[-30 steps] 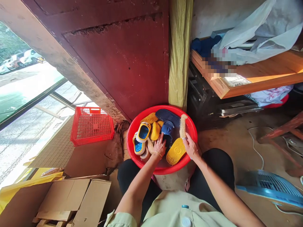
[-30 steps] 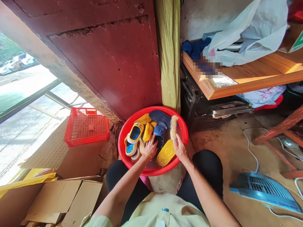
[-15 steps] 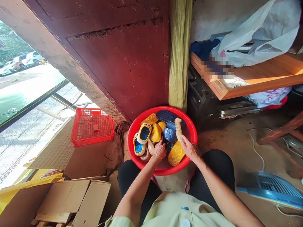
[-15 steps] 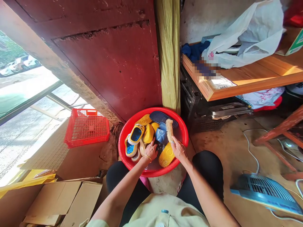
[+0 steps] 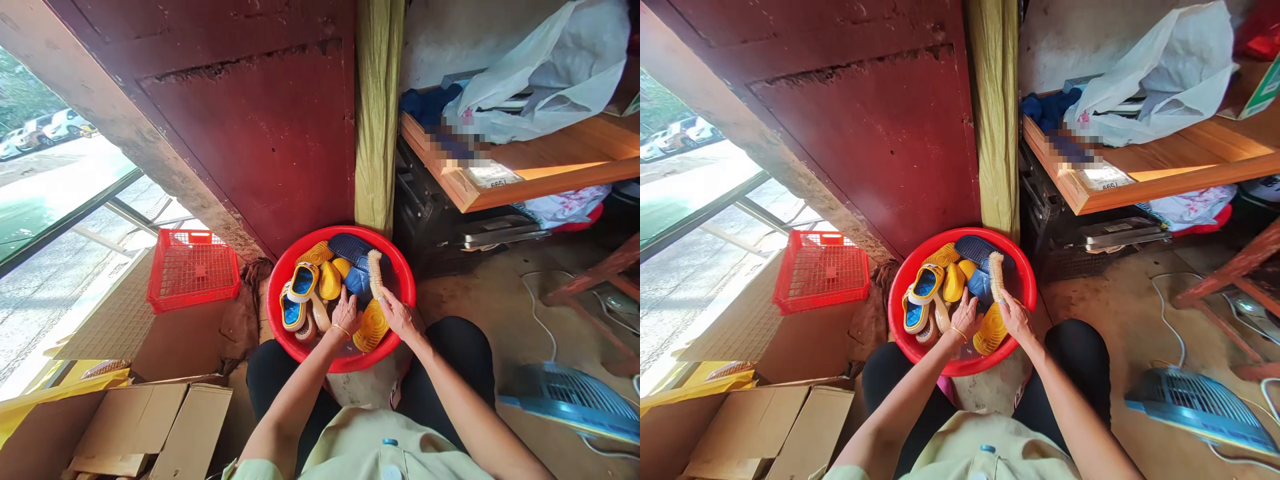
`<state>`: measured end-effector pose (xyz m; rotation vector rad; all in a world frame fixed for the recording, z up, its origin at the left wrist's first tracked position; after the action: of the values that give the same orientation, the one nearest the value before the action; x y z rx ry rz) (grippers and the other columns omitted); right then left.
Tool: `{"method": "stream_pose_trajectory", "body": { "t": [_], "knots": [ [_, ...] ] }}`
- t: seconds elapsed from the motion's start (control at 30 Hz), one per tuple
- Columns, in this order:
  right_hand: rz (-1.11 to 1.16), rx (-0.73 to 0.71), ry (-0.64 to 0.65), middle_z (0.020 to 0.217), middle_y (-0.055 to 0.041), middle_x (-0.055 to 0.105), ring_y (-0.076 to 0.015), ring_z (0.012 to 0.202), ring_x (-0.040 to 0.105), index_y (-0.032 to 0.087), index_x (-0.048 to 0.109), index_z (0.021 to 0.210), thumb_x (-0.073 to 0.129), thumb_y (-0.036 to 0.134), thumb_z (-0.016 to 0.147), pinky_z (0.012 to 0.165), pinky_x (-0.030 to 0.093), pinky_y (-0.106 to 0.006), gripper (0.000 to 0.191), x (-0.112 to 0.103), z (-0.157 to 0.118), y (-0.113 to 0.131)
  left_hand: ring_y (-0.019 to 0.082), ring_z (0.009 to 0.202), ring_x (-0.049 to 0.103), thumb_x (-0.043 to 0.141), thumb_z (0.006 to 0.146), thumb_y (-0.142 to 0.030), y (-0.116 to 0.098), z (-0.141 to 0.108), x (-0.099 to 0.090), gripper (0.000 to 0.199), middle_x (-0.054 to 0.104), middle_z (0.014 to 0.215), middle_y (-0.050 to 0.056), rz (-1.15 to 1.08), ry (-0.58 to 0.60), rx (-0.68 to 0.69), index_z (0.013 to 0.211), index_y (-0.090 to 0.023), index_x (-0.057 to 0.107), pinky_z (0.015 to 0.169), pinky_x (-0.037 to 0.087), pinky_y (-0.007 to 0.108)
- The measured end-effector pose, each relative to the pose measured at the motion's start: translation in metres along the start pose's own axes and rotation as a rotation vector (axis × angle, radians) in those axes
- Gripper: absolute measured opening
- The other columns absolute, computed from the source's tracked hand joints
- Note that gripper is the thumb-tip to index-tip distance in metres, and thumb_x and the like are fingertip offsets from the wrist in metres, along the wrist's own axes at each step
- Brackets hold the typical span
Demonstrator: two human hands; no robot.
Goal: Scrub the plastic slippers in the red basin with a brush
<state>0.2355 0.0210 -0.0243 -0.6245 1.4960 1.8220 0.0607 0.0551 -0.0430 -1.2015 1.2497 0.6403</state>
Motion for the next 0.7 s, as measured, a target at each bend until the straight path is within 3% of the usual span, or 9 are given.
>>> {"method": "stream_pose_trajectory", "body": {
  "t": [0.2,0.33,0.47,0.6,0.7],
  "knots": [
    [-0.101,-0.008,0.123,0.124,-0.0088,0.072,-0.0205,0.109,0.069,0.022,0.054,0.144,0.042,0.027,0.097,0.094,0.053,-0.029,0.049,0.012,0.003,0.003,0.027,0.139,0.046,0.056,0.087,-0.028,-0.021,-0.015,0.025,0.071,0.044,0.152,0.018,-0.098,0.123,0.19,0.151,-0.01,0.032,0.116,0.038,0.036],
    [-0.239,0.137,0.164,0.113,-0.0069,0.076,-0.021,0.107,0.069,0.027,0.055,0.143,0.045,0.024,0.094,0.093,0.052,-0.03,0.05,0.02,0.007,0.002,0.028,0.13,0.053,0.058,0.088,-0.043,-0.022,-0.022,0.025,0.068,0.051,0.144,0.014,-0.068,0.175,0.123,0.148,-0.02,0.036,0.11,0.044,0.04],
    [-0.272,0.184,0.147,0.109,-0.0059,0.077,-0.0197,0.104,0.07,0.028,0.054,0.143,0.045,0.025,0.095,0.091,0.052,-0.028,0.05,0.023,0.008,0.002,0.033,0.13,0.052,0.065,0.078,-0.058,-0.03,-0.032,0.031,0.083,0.041,0.151,0.015,-0.05,0.259,0.083,0.148,-0.023,0.036,0.102,0.049,0.046],
    [-0.271,0.155,0.101,0.105,-0.0072,0.078,-0.0211,0.096,0.072,0.026,0.052,0.146,0.043,0.028,0.096,0.083,0.054,-0.03,0.051,0.018,0.008,0.003,0.041,0.124,0.055,0.074,0.07,-0.049,-0.028,-0.033,0.042,0.094,0.045,0.146,0.021,-0.092,0.323,0.031,0.15,-0.02,0.035,0.098,0.049,0.052],
    [-0.235,0.137,0.085,0.105,-0.0088,0.077,-0.0223,0.092,0.073,0.023,0.049,0.147,0.043,0.029,0.095,0.081,0.055,-0.031,0.052,0.014,0.008,0.006,0.041,0.124,0.055,0.079,0.065,-0.04,-0.02,-0.029,0.043,0.097,0.05,0.143,0.022,-0.207,0.276,-0.03,0.151,-0.019,0.037,0.102,0.045,0.05]
  ]
}}
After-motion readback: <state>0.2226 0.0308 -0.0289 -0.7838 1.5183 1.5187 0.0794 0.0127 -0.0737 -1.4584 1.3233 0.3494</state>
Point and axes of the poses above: each hand's wrist, its own z-axis towards the middle knuckle, its own x-axis out of the palm, y = z × x, the point moved 7 cm from there along z, towards the middle knuckle
